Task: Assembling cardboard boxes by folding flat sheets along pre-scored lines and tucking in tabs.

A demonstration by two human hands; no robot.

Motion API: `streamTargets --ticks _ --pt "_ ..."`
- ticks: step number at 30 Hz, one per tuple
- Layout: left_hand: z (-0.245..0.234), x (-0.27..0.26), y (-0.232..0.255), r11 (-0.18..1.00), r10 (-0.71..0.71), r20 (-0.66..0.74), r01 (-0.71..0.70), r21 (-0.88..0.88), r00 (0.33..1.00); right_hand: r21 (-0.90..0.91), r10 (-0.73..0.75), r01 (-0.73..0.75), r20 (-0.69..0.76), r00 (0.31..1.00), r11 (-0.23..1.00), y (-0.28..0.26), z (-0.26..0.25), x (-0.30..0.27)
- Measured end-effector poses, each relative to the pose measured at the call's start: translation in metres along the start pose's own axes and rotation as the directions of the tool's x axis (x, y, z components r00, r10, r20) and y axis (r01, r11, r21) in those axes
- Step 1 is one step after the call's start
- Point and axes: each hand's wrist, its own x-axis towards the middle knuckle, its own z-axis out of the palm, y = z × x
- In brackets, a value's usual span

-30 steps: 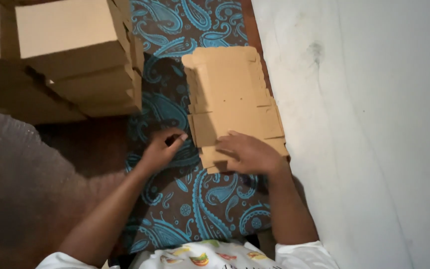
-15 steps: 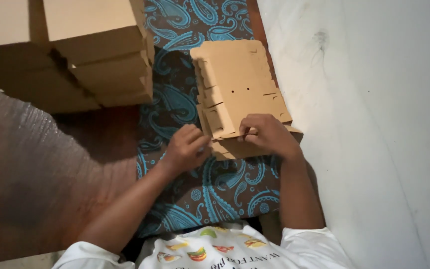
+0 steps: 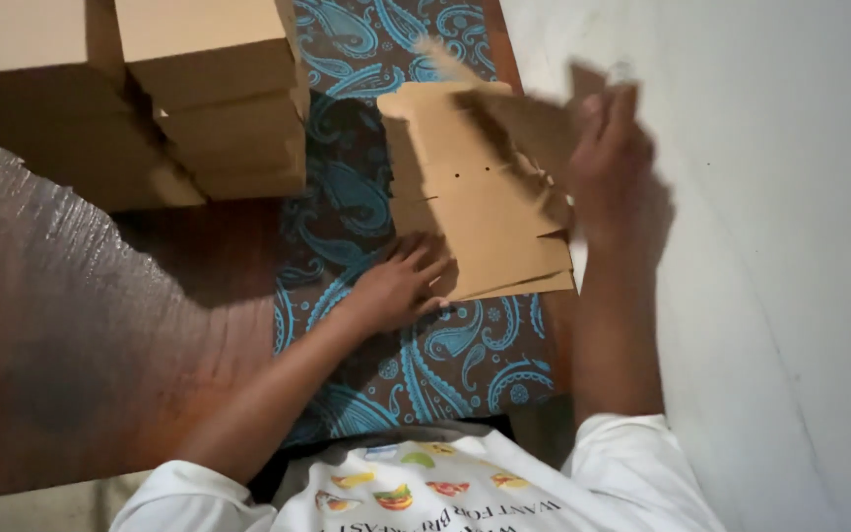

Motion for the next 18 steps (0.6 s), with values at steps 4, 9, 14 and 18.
streamTargets --ticks 4,9,14,18 --pt "-0.011 -0.006 0.011 0.996 -0.050 0.055 0.054 -0.073 0.997 -0.091 -0.239 0.221 -0.418 0.877 0.971 0.038 0.008 0.061" --pt "0.001 -0.003 0.005 0.999 -0.017 0.012 0.017 -0.045 1.000 0.084 -0.110 0.476 -0.924 0.366 0.876 0.139 0.015 0.139" --pt "-0.036 -0.007 0.020 0.971 -0.092 0.078 0.107 -0.212 0.993 0.117 -0.115 0.541 -0.920 0.375 0.833 0.146 0.018 0.073" --pt "-0.022 -0.010 -0.006 0.627 -0.317 -0.218 0.032 -0.778 0.923 0.123 -0.230 0.545 -0.814 0.533 0.829 0.101 0.049 0.001"
